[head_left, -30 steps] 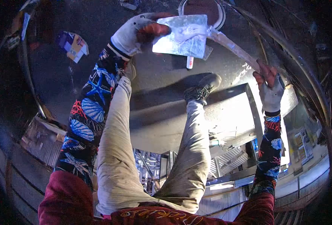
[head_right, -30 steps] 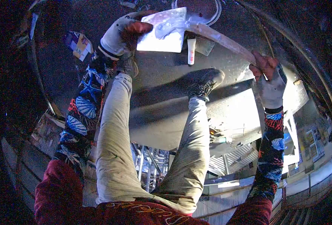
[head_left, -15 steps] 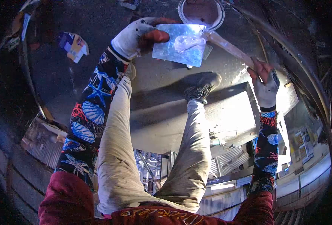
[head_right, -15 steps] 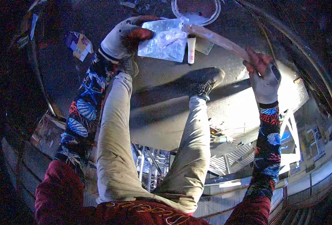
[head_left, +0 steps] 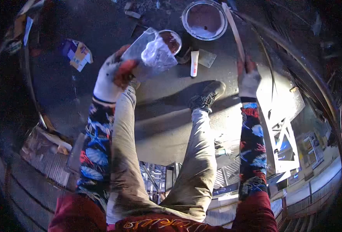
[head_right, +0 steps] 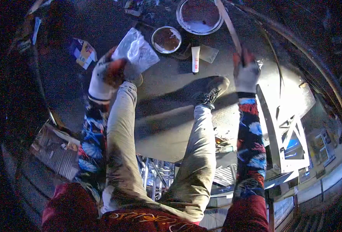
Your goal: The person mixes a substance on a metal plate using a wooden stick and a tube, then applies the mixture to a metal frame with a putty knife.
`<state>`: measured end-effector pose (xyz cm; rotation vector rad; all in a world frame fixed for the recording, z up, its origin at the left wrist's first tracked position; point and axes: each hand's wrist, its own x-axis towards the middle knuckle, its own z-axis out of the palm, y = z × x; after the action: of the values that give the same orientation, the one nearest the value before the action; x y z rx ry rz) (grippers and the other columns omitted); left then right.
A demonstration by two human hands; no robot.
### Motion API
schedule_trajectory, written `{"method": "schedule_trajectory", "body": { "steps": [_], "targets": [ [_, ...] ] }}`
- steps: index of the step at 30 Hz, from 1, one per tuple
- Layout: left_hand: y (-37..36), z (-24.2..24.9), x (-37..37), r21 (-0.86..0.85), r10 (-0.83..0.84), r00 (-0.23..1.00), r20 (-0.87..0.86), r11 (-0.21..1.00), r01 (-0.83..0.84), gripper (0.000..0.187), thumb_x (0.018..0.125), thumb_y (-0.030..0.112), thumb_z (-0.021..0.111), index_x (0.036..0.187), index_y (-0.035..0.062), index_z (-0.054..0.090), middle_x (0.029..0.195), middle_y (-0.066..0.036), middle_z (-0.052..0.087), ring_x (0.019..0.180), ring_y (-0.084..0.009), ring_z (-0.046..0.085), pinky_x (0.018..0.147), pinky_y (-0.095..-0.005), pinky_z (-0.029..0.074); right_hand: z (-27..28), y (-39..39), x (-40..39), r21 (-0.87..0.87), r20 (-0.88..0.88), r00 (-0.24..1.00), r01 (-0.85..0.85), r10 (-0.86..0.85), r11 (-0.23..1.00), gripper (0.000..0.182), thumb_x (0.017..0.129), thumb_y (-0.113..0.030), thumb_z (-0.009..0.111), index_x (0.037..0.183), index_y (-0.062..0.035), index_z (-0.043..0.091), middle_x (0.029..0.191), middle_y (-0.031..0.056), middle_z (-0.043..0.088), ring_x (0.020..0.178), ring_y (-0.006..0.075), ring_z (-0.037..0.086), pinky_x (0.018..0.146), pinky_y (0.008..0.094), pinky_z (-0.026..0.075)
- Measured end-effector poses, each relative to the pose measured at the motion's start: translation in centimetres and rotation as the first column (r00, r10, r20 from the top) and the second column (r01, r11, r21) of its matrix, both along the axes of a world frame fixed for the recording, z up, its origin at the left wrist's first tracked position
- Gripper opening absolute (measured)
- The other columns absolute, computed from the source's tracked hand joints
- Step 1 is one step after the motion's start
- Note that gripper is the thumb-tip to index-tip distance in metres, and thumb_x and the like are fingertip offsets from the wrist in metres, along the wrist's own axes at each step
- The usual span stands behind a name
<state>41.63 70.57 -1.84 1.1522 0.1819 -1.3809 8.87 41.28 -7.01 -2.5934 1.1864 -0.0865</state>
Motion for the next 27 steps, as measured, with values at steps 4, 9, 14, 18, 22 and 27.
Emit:
{"method": "schedule_trajectory", "body": {
  "steps": [4,9,14,18,22,27],
  "targets": [
    [5.0,-0.5,-3.6,0.079,0.249,0.969,0.003,0.965,-0.248,0.062,0.088,0.020,0.062,0.141,-0.0014,0.038,0.119,-0.017,0.062,0.102,-0.0260,0.064,0.081,-0.0354,0.057,-6.4,2.7,4.6,0.044,0.168,0.975,0.138,-0.144,0.989,0.043,0.090,-0.039,0.064,0.120,-0.0077,0.064,0.100,0.0201,0.067,0.088,0.0371,0.066,0.075,0.0437,0.052],
    [6.4,-1.6,-5.3,-0.022,0.304,0.935,-0.183,0.950,-0.313,0.055,0.091,0.014,0.060,0.141,0.0043,0.041,0.113,-0.012,0.063,0.091,-0.0204,0.066,0.073,-0.0301,0.057,-10.2,4.2,8.0,0.174,0.377,0.860,0.300,-0.345,0.938,0.041,0.088,-0.037,0.069,0.115,-0.0070,0.068,0.102,0.0179,0.070,0.091,0.0311,0.068,0.079,0.0398,0.052],
    [6.4,-3.1,-5.5,-0.050,0.467,0.853,-0.233,0.870,-0.490,0.052,0.090,0.013,0.059,0.139,0.0035,0.044,0.119,-0.014,0.062,0.099,-0.0246,0.065,0.080,-0.0367,0.057,-8.5,5.7,9.5,0.435,0.514,0.710,0.267,-0.481,0.860,0.044,0.086,-0.041,0.070,0.116,-0.0081,0.068,0.102,0.0164,0.070,0.092,0.0304,0.066,0.079,0.0379,0.050],
    [4.6,-3.0,-4.2,0.120,0.548,0.835,0.046,0.827,-0.549,0.062,0.086,0.023,0.061,0.141,0.0036,0.041,0.123,-0.019,0.060,0.106,-0.0304,0.063,0.083,-0.0406,0.056,-11.2,9.5,7.0,0.094,0.024,0.993,0.112,-0.115,0.989,0.049,0.083,-0.043,0.071,0.120,-0.0119,0.065,0.099,0.0145,0.068,0.088,0.0341,0.064,0.081,0.0465,0.047],
    [5.2,-2.9,-2.7,0.087,0.510,0.858,0.057,0.854,-0.513,0.060,0.087,0.021,0.060,0.140,0.0004,0.040,0.120,-0.017,0.061,0.107,-0.0315,0.062,0.091,-0.0449,0.052,-15.2,11.9,8.0,0.096,0.441,0.890,-0.172,0.114,0.980,0.032,0.090,-0.034,0.063,0.109,-0.0088,0.067,0.087,0.0185,0.067,0.076,0.0380,0.064,0.066,0.0464,0.050],
    [3.6,-1.5,-2.5,0.013,0.519,0.840,0.157,0.850,-0.527,0.060,0.089,0.020,0.060,0.141,0.0005,0.038,0.121,-0.018,0.059,0.112,-0.0331,0.059,0.095,-0.0485,0.050,-16.4,13.1,10.7,0.266,-0.280,0.939,-0.125,0.201,0.956,0.034,0.092,-0.043,0.053,0.110,-0.0168,0.067,0.108,0.0115,0.064,0.092,0.0310,0.065,0.078,0.0459,0.053]
  ]
}}
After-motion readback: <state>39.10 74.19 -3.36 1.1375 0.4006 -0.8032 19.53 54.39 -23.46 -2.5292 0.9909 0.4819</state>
